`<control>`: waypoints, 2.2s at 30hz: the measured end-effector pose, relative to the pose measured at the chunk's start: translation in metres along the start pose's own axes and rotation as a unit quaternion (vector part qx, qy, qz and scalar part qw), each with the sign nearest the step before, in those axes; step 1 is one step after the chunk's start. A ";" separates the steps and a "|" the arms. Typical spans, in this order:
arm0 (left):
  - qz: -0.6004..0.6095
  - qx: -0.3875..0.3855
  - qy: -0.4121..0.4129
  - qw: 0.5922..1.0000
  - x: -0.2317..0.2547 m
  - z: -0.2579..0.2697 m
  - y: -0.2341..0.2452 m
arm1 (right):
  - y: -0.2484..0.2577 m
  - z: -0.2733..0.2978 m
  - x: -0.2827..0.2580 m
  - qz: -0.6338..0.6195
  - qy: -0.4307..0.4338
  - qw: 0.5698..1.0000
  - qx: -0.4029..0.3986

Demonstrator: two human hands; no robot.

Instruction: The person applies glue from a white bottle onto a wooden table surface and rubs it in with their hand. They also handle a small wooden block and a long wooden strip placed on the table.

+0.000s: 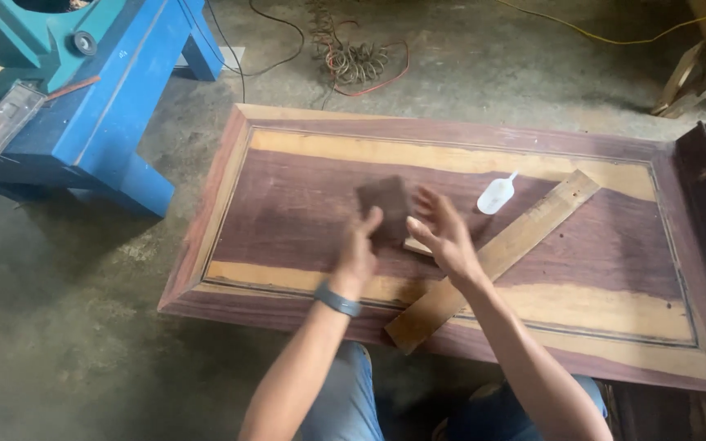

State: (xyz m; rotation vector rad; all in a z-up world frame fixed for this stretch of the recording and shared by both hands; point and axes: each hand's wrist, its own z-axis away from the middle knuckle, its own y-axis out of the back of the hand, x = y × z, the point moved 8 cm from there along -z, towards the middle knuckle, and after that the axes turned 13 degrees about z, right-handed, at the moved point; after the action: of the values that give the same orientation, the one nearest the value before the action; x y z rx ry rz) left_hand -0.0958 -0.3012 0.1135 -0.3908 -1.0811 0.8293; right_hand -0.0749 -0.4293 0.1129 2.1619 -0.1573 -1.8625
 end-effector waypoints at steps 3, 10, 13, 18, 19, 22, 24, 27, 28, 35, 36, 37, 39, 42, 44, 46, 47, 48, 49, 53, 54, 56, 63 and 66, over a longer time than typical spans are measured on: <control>-0.060 -0.039 0.017 0.997 -0.042 -0.032 0.021 | -0.016 -0.020 0.019 -0.025 -0.054 0.998 0.023; -0.299 0.043 -0.198 0.932 0.029 -0.185 0.106 | 0.000 -0.077 0.041 0.436 0.229 0.852 0.179; -0.431 0.119 -0.310 0.839 0.082 -0.213 0.129 | -0.042 -0.084 0.056 0.597 0.343 0.713 0.134; -0.459 0.152 -0.478 0.733 0.105 -0.219 0.139 | -0.081 -0.087 0.062 0.639 0.316 0.701 0.021; -0.458 0.156 -0.474 0.736 0.107 -0.210 0.133 | -0.082 -0.101 0.067 0.640 0.316 0.700 0.015; -0.465 0.170 -0.459 0.737 0.115 -0.186 0.119 | -0.079 -0.127 0.081 0.636 0.303 0.709 0.025; -0.519 0.130 -0.542 0.648 0.119 -0.166 0.097 | -0.087 -0.131 0.098 0.630 0.325 0.705 -0.030; -0.665 0.090 -0.401 0.623 0.096 -0.180 0.091 | -0.097 -0.101 0.115 0.669 0.321 0.667 -0.070; -0.666 0.087 -0.403 0.622 0.102 -0.173 0.081 | -0.101 -0.112 0.106 0.670 0.319 0.667 -0.067; -0.765 0.041 -0.268 0.585 0.079 -0.177 0.079 | -0.096 -0.103 0.071 0.624 0.338 0.703 -0.048; -0.768 0.043 -0.277 0.576 0.079 -0.175 0.078 | -0.092 -0.088 0.058 0.627 0.332 0.702 -0.063; -0.769 0.042 -0.274 0.576 0.077 -0.175 0.080 | -0.096 -0.103 0.070 0.627 0.330 0.703 -0.066; -0.759 0.041 -0.279 0.587 0.079 -0.174 0.076 | -0.092 -0.134 0.089 0.618 0.310 0.721 -0.039; -0.734 0.041 -0.302 0.607 0.082 -0.170 0.081 | -0.094 -0.135 0.100 0.628 0.328 0.704 -0.045; -0.718 0.054 -0.338 0.606 0.080 -0.183 0.087 | -0.090 -0.105 0.073 0.625 0.314 0.712 -0.060; -0.710 0.058 -0.365 0.599 0.075 -0.187 0.094 | -0.091 -0.097 0.073 0.618 0.286 0.728 -0.077; -0.710 0.061 -0.367 0.598 0.076 -0.187 0.092 | -0.089 -0.109 0.076 0.615 0.282 0.734 -0.055; -0.710 0.065 -0.368 0.597 0.077 -0.185 0.089 | -0.085 -0.120 0.078 0.611 0.279 0.740 -0.034; -0.711 0.059 -0.373 0.593 0.078 -0.183 0.087 | -0.084 -0.123 0.076 0.612 0.276 0.741 -0.026; -0.690 0.056 -0.389 0.608 0.077 -0.181 0.094 | -0.086 -0.106 0.088 0.601 0.281 0.745 -0.064; -0.693 0.060 -0.395 0.601 0.076 -0.185 0.094 | -0.085 -0.097 0.096 0.604 0.287 0.740 -0.080; -0.699 0.063 -0.390 0.597 0.075 -0.187 0.094 | -0.089 -0.118 0.098 0.598 0.263 0.753 -0.073; -0.678 0.032 -0.392 0.621 0.076 -0.180 0.086 | -0.092 -0.089 0.080 0.581 0.314 0.748 -0.062; -0.686 0.027 -0.383 0.618 0.073 -0.179 0.083 | -0.090 -0.111 0.073 0.605 0.310 0.734 -0.012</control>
State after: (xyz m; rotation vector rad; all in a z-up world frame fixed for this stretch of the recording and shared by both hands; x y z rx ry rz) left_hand 0.0465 -0.1733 0.0250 0.9395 -1.6849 -0.4807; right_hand 0.0366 -0.3472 0.0318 1.7140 -1.0579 -0.3753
